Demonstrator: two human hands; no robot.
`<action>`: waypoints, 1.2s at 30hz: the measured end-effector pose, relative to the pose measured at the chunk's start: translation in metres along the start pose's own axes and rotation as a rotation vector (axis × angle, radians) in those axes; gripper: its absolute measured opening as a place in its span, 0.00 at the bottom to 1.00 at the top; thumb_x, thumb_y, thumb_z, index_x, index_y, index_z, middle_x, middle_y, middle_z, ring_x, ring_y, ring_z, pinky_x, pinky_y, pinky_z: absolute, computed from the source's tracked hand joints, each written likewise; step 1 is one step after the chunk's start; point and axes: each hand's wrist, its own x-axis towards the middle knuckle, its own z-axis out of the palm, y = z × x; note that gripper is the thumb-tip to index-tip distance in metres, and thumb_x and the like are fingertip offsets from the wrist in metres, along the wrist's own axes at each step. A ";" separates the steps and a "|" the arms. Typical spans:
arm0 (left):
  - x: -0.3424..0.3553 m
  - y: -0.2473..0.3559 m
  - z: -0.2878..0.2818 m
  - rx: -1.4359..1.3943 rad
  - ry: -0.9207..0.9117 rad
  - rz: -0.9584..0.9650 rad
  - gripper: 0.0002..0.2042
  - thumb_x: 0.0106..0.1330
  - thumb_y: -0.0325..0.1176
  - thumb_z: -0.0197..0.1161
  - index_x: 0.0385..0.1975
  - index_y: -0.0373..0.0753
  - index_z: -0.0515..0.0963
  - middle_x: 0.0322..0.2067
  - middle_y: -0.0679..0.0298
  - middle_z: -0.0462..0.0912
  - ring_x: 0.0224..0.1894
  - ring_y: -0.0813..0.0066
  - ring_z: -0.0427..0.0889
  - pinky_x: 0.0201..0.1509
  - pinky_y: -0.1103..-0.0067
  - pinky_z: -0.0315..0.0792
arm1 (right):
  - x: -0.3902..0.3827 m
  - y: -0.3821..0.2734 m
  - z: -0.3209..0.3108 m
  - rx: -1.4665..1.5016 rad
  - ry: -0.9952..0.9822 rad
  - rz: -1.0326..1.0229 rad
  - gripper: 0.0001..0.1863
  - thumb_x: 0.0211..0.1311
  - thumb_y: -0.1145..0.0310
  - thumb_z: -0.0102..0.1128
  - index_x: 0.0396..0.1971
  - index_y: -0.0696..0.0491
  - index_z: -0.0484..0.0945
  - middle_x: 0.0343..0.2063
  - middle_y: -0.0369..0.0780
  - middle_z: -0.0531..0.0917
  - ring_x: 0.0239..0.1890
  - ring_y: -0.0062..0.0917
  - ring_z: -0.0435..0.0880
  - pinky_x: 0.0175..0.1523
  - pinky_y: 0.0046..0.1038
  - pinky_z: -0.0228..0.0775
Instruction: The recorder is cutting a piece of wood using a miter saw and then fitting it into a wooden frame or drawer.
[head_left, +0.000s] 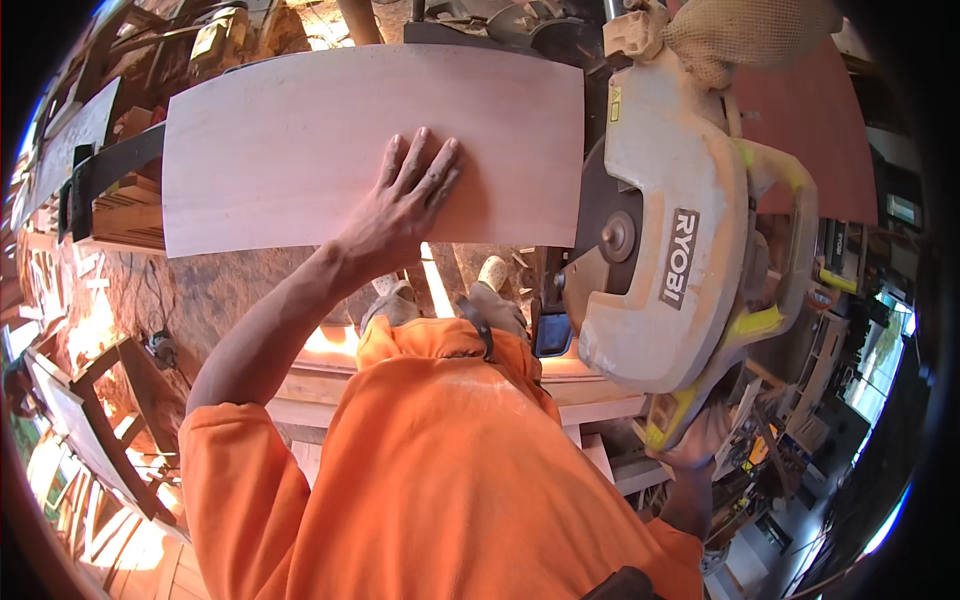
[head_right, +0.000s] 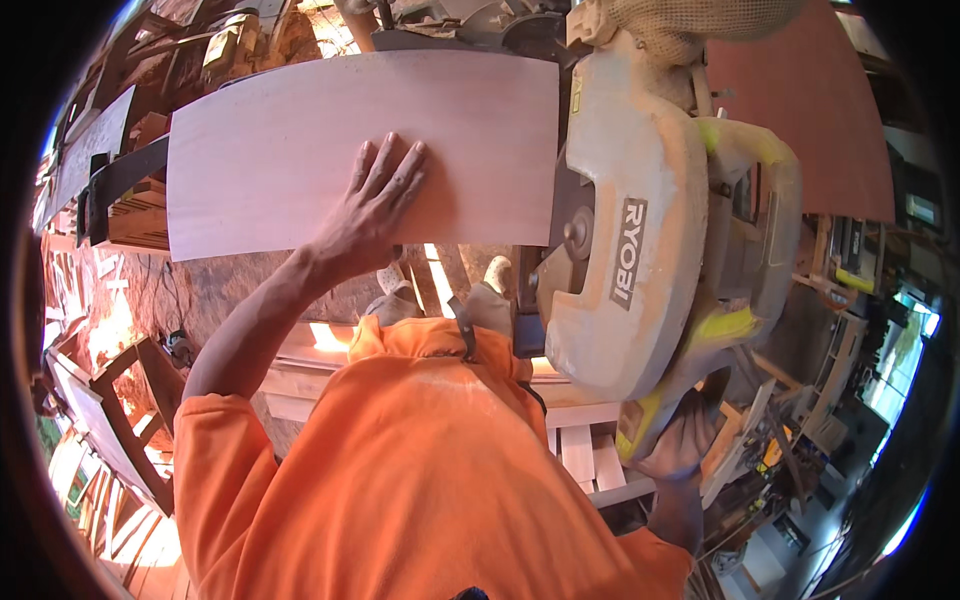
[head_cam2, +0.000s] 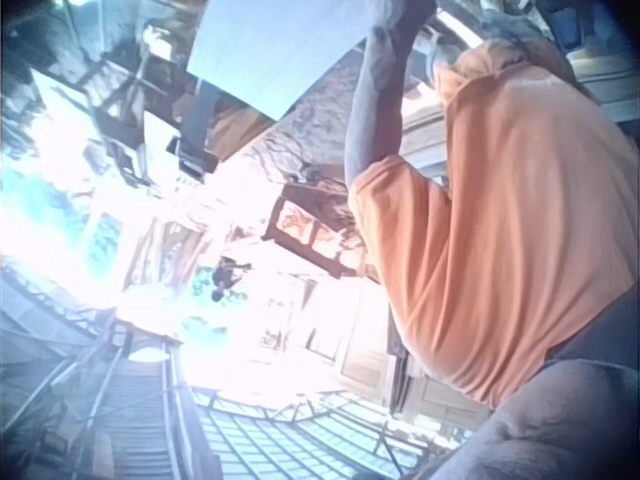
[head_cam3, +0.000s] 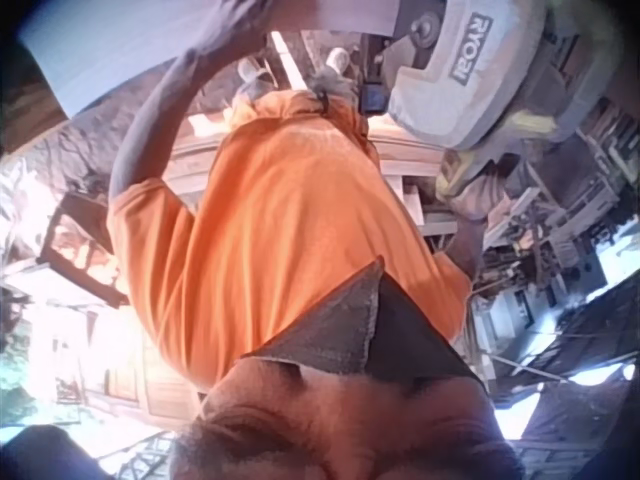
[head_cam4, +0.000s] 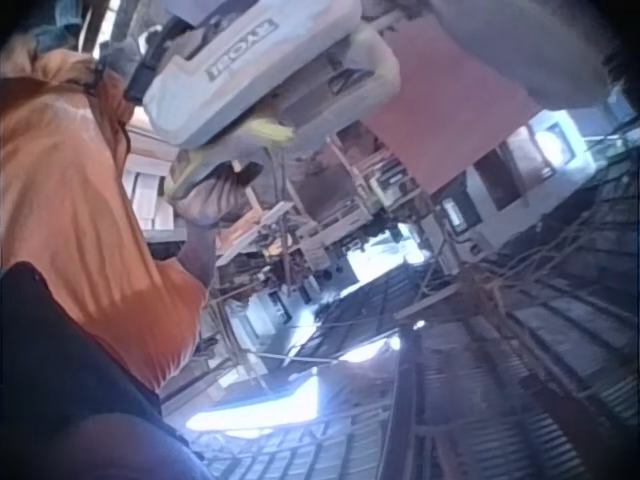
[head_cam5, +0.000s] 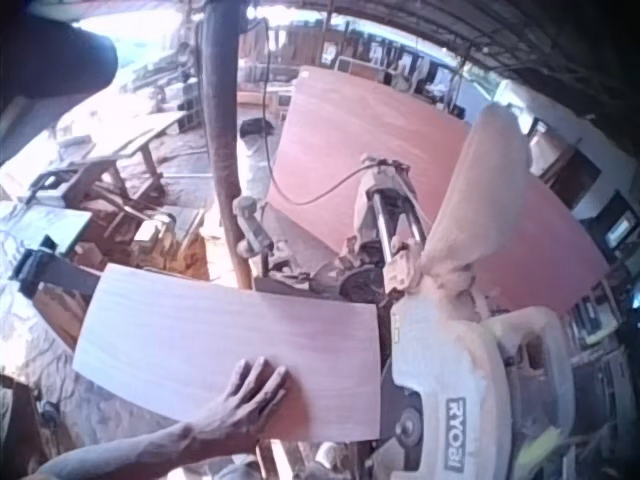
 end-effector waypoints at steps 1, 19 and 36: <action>-0.001 0.000 0.000 0.035 -0.006 0.005 0.38 0.45 0.26 0.62 0.62 0.26 0.62 0.67 0.45 0.53 0.70 0.38 0.48 0.71 0.47 0.45 | 0.002 0.000 0.002 0.005 0.001 -0.007 0.31 0.49 0.49 0.65 0.36 0.66 0.75 0.26 0.51 0.77 0.24 0.49 0.77 0.29 0.41 0.69; 0.002 0.000 -0.003 -0.007 -0.035 0.005 0.37 0.46 0.25 0.62 0.62 0.26 0.62 0.68 0.46 0.52 0.71 0.40 0.46 0.71 0.47 0.44 | 0.029 0.010 0.002 -0.008 -0.019 -0.044 0.28 0.50 0.51 0.65 0.35 0.65 0.76 0.25 0.50 0.77 0.24 0.48 0.77 0.28 0.40 0.69; 0.002 -0.002 -0.003 0.019 -0.031 0.024 0.31 0.53 0.30 0.58 0.61 0.28 0.65 0.67 0.45 0.54 0.70 0.38 0.49 0.71 0.46 0.46 | 0.063 0.032 0.004 -0.008 -0.042 -0.092 0.26 0.50 0.53 0.66 0.35 0.64 0.76 0.25 0.49 0.78 0.24 0.47 0.77 0.28 0.40 0.69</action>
